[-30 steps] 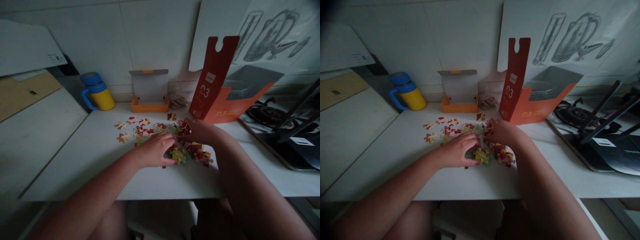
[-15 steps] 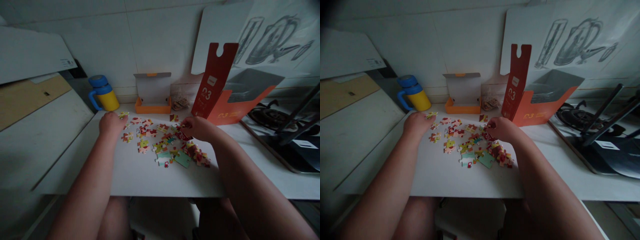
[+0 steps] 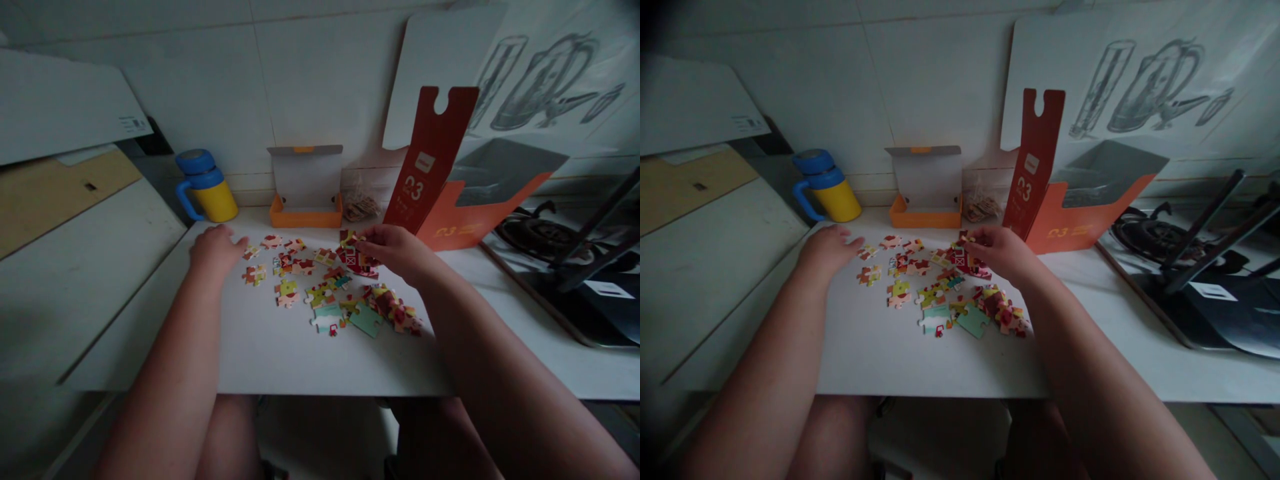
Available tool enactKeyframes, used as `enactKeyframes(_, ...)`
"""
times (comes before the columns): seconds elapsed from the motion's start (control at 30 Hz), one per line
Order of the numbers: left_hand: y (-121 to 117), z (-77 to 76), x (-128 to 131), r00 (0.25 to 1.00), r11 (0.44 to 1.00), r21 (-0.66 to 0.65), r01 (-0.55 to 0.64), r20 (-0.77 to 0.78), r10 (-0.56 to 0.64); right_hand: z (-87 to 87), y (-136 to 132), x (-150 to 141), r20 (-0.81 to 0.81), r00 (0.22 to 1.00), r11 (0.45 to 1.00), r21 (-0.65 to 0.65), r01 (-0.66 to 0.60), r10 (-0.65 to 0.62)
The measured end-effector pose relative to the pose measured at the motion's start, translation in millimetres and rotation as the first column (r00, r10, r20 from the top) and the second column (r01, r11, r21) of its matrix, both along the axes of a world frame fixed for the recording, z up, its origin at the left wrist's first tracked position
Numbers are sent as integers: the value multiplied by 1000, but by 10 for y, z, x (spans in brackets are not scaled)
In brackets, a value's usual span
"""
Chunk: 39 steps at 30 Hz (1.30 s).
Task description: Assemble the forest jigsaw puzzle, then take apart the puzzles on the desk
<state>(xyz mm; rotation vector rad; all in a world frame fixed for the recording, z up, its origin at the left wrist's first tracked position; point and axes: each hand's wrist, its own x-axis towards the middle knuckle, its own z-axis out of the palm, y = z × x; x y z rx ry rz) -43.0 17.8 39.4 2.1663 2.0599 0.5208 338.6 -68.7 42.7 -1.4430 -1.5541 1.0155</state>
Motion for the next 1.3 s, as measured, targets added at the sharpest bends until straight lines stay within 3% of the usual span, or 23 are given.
enactKeyframes(0.03, -58, -7, 175, 995, 999, 52, 15, 98, -20, -17, 1, -49, -70, 997, 1000, 28, 12, -10)
enactKeyframes(0.07, -127, -21, 370, 968, 991, 70, 112, 218, -125, -35, 0, -101, -135, 991, 998, 56, 21, -14)
enactKeyframes(0.1, -205, -43, 572, 904, 963, 48, 266, 335, -266, -54, -3, -155, -193, 981, 996, 80, 29, -13)
enactKeyframes(0.17, -365, -111, 948, 724, 861, 11, 509, 536, -434, -87, -18, -256, -267, 964, 995, 92, 36, -10)
enactKeyframes(0.23, -498, -190, 1227, 567, 763, 4, 646, 667, -483, -105, -41, -333, -281, 960, 996, 74, 42, -19)
enactKeyframes(0.33, -587, -276, 1401, 477, 754, 24, 656, 761, -439, -106, -70, -394, -294, 955, 997, 61, 51, -31)
enactKeyframes(0.57, -466, -357, 1275, 463, 815, -32, 578, 836, -296, -208, -44, -428, -280, 955, 986, 156, -58, 100)
enactKeyframes(0.73, -427, -369, 1250, 434, 784, -17, 621, 840, -326, -351, 12, -429, -195, 964, 967, 214, -140, 183)
enactKeyframes(1.03, -393, -285, 1166, 451, 826, -108, 552, 873, -187, -367, 38, -375, -65, 991, 986, 123, -110, 119)
enactKeyframes(1.2, -420, -273, 1177, 422, 798, -110, 593, 886, -191, -382, 30, -380, -43, 992, 988, 102, -114, 119)
enactKeyframes(1.3, -444, -276, 1188, 404, 769, -94, 632, 887, -224, -373, 20, -369, 107, 989, 983, 141, -119, 104)
